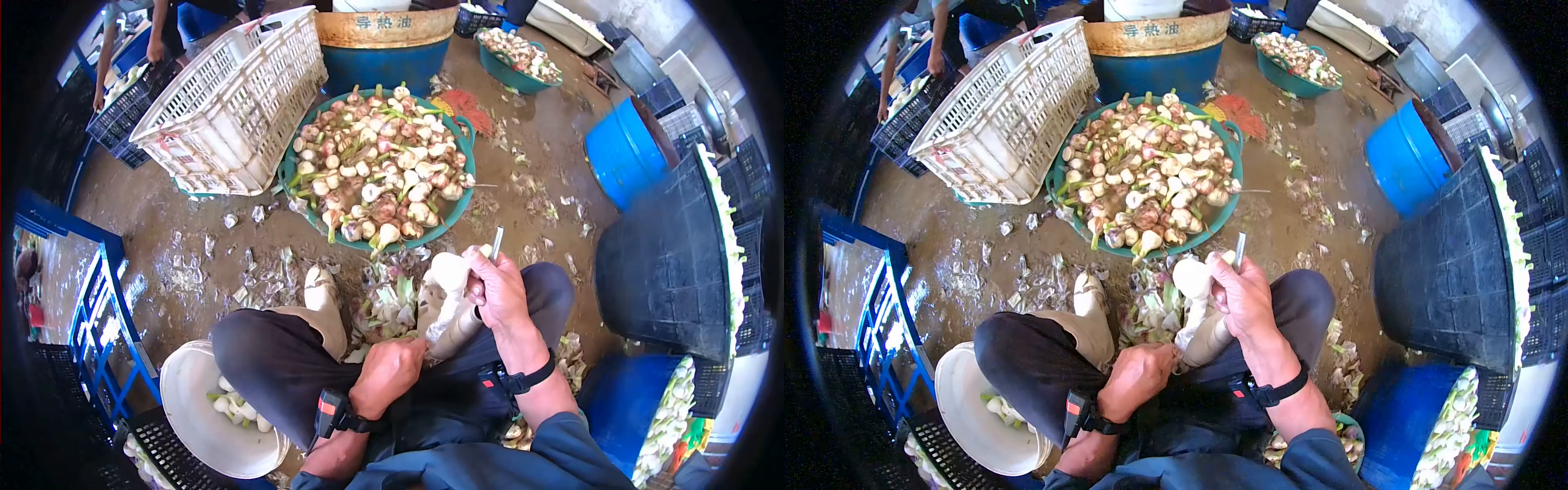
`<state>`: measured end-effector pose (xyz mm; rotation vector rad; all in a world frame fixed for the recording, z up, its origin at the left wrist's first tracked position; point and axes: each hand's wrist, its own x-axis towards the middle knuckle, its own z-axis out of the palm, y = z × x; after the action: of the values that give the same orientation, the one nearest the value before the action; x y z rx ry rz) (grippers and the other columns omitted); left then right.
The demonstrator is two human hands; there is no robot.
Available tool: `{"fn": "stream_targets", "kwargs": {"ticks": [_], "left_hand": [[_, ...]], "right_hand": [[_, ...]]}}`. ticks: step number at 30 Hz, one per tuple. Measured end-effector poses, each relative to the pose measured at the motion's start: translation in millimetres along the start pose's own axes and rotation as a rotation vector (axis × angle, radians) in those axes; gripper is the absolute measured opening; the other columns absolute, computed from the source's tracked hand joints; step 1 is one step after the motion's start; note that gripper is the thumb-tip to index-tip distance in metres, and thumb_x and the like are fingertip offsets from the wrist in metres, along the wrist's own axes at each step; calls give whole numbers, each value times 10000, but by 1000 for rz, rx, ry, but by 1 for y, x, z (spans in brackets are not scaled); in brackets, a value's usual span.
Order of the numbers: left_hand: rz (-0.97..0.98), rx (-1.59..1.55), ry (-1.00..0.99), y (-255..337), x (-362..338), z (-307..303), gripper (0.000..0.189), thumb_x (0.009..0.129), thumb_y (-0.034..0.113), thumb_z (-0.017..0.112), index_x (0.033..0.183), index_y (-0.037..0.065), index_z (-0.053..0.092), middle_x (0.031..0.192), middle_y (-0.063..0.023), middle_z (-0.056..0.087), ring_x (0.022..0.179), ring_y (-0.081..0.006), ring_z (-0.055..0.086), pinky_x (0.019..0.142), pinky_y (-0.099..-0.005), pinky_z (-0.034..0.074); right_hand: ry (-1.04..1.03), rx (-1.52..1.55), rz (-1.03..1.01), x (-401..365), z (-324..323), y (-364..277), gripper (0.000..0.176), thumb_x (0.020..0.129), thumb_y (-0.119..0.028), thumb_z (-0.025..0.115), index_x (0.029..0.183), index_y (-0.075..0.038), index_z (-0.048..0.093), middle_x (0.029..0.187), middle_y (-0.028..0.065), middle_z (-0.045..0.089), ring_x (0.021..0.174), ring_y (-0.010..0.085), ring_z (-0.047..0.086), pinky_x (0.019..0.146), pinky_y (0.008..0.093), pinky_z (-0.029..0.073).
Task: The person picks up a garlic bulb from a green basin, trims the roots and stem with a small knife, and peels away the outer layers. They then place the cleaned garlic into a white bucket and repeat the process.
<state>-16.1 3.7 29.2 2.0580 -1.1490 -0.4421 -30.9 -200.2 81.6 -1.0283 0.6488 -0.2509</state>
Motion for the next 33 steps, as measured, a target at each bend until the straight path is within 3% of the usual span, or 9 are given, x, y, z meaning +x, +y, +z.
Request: {"fn": "stream_targets", "kwargs": {"ticks": [9, 12, 14, 16, 19, 21, 25, 27, 33], "left_hand": [[-62, 44, -33, -9, -4, 6, 130, 817, 158, 523, 755, 62, 583, 638, -185, 593, 604, -379, 598, 529, -479, 462], [-33, 48, -57, -7, -4, 4, 115, 802, 108, 476, 739, 44, 548, 648, -202, 583, 643, -387, 599, 552, -477, 459], [-15, 51, -49, -9, -3, 6, 113, 802, 106, 476, 742, 44, 548, 649, -202, 582, 644, -387, 598, 553, -478, 458], [0, 38, -31, -13, -2, 9, 111, 802, 104, 475, 745, 43, 548, 650, -202, 581, 646, -387, 598, 554, -479, 457], [38, -11, 43, -20, -5, 22, 108, 802, 101, 474, 750, 42, 547, 652, -202, 579, 649, -387, 597, 555, -480, 456], [29, -36, 49, -18, -9, 18, 106, 803, 100, 473, 753, 42, 547, 653, -202, 578, 651, -387, 597, 556, -481, 455], [-28, -50, -32, -6, -8, -3, 74, 809, 105, 529, 801, 32, 534, 674, -180, 581, 634, -368, 593, 532, -463, 447], [-15, -67, -41, -11, -6, 4, 81, 816, 111, 532, 836, 35, 550, 665, -174, 587, 623, -363, 595, 529, -458, 452], [-57, -102, -84, -10, -3, 2, 191, 846, 148, 546, 1008, 51, 575, 659, -160, 611, 595, -349, 600, 513, -454, 460]], "right_hand": [[-25, 60, 123, -12, 46, -23, 169, 904, -252, 600, 832, -129, 509, 581, -43, 408, 421, 57, 386, 346, 201, 266], [-338, -110, 163, -46, 97, -33, 84, 886, -170, 597, 896, -106, 544, 604, -27, 470, 455, 52, 413, 368, 211, 285], [-740, -227, -73, -67, 132, -22, 240, 938, -262, 561, 1071, -63, 555, 686, -22, 514, 540, 38, 433, 464, 203, 360], [-994, -143, 205, -86, 158, -36, 338, 972, -284, 493, 1191, -26, 490, 726, -6, 536, 584, 30, 457, 514, 180, 375], [-928, -260, 35, -65, 154, -22, 327, 980, -297, 472, 1133, -20, 553, 709, -5, 546, 550, 30, 467, 504, 186, 398], [-695, -505, 77, -39, 139, -48, 319, 970, -289, 487, 1061, -5, 599, 717, 0, 596, 563, 32, 508, 523, 193, 431], [-345, -510, -282, 35, 77, -70, 191, 926, -181, 549, 1034, -35, 608, 735, 12, 599, 575, 58, 532, 505, 197, 437], [-323, -441, -220, 64, 53, -88, 175, 910, -174, 581, 1018, -40, 614, 724, 4, 582, 573, 51, 514, 511, 194, 420], [-187, -1059, -278, 131, 42, -78, 157, 862, -200, 631, 906, -52, 600, 720, -30, 547, 594, 41, 462, 521, 217, 371]]}}
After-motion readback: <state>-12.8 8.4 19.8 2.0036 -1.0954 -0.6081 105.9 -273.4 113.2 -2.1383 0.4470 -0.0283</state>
